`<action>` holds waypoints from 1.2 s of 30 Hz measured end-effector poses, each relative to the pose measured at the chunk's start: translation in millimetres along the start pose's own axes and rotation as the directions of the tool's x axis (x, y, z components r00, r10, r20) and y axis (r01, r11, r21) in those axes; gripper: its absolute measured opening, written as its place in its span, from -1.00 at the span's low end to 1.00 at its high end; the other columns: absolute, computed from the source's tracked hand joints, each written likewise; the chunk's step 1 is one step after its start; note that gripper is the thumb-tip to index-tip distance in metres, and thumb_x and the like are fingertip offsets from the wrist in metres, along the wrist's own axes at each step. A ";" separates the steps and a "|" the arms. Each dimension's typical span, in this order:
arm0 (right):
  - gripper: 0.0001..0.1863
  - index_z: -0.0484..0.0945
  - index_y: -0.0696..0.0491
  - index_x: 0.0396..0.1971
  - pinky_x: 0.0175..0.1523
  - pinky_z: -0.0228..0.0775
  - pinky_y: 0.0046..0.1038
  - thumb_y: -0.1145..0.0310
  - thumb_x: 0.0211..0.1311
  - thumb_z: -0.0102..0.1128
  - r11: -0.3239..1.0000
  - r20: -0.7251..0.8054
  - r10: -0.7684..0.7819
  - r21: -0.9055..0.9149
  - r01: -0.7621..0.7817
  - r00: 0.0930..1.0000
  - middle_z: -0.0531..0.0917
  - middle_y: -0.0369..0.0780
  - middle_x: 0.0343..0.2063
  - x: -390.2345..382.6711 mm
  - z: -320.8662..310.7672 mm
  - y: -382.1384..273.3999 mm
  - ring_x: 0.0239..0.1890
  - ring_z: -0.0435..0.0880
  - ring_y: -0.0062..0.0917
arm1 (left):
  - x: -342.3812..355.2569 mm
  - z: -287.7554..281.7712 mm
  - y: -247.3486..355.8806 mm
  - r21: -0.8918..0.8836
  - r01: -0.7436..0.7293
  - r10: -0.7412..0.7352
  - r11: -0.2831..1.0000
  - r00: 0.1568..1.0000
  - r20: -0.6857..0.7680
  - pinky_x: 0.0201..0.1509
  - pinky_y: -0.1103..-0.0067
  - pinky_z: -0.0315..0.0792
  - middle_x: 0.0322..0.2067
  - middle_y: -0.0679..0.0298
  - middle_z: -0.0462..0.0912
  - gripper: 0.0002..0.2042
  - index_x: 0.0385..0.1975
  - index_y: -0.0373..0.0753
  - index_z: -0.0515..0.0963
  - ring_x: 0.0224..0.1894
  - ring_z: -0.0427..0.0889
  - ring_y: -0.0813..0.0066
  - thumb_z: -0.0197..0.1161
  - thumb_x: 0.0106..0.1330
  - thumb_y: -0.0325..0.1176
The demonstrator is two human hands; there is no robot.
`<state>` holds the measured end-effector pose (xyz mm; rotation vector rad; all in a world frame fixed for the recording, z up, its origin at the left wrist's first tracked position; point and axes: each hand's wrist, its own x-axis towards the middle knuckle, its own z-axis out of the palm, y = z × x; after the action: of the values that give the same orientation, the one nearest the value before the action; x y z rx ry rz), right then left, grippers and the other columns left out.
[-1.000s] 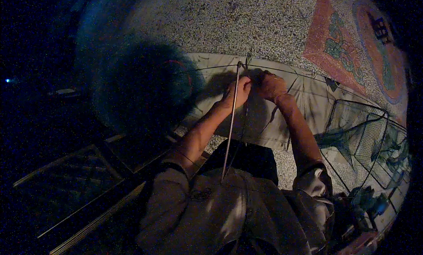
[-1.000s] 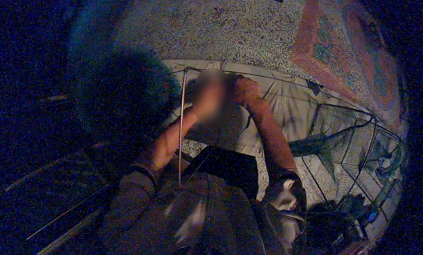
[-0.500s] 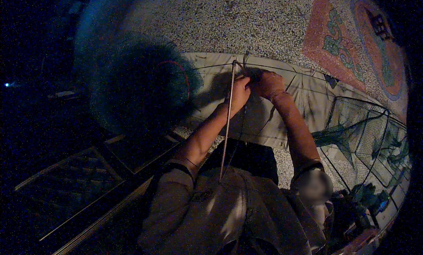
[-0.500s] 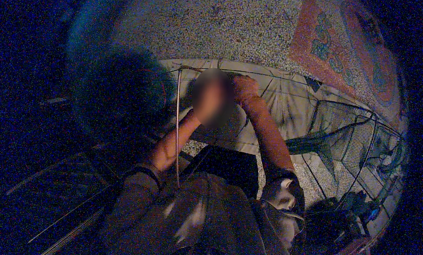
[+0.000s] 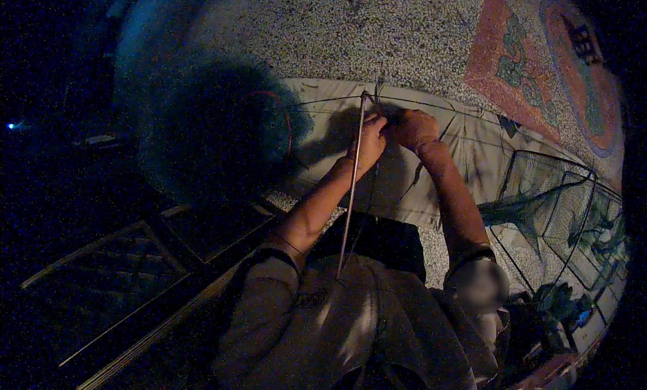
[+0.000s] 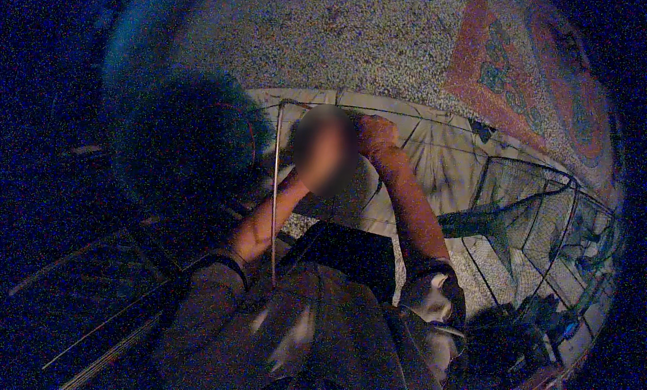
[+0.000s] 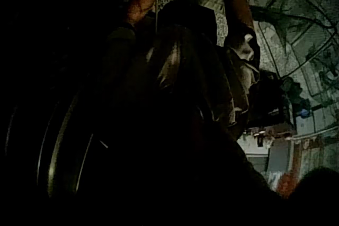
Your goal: The person picks up a tangled green fishing net from the floor and begins to untangle it. They then proceed to repair the net by hand, threading a thin line through the mesh and tying knots to secure the structure.
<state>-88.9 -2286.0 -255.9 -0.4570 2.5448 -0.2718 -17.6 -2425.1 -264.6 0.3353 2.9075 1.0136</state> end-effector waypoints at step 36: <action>-0.62 0.45 0.07 -0.27 -0.17 0.34 -0.30 0.09 0.05 -0.10 0.939 -0.095 -0.158 0.294 0.179 0.983 0.54 -0.06 -0.33 16.2 29.0 33.7 -0.25 0.49 -0.16 | -16.4 -57.3 -30.5 -0.807 0.133 -0.750 0.576 0.477 -0.457 -0.30 0.61 0.27 -0.39 0.23 0.42 -0.88 -0.35 -0.26 0.25 -0.34 0.38 0.49 -0.05 0.13 -0.45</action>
<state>-95.1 -2263.8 -297.3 -0.5534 2.4742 -0.7414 -13.8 -2486.8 -239.0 -1.2388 2.4574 2.3930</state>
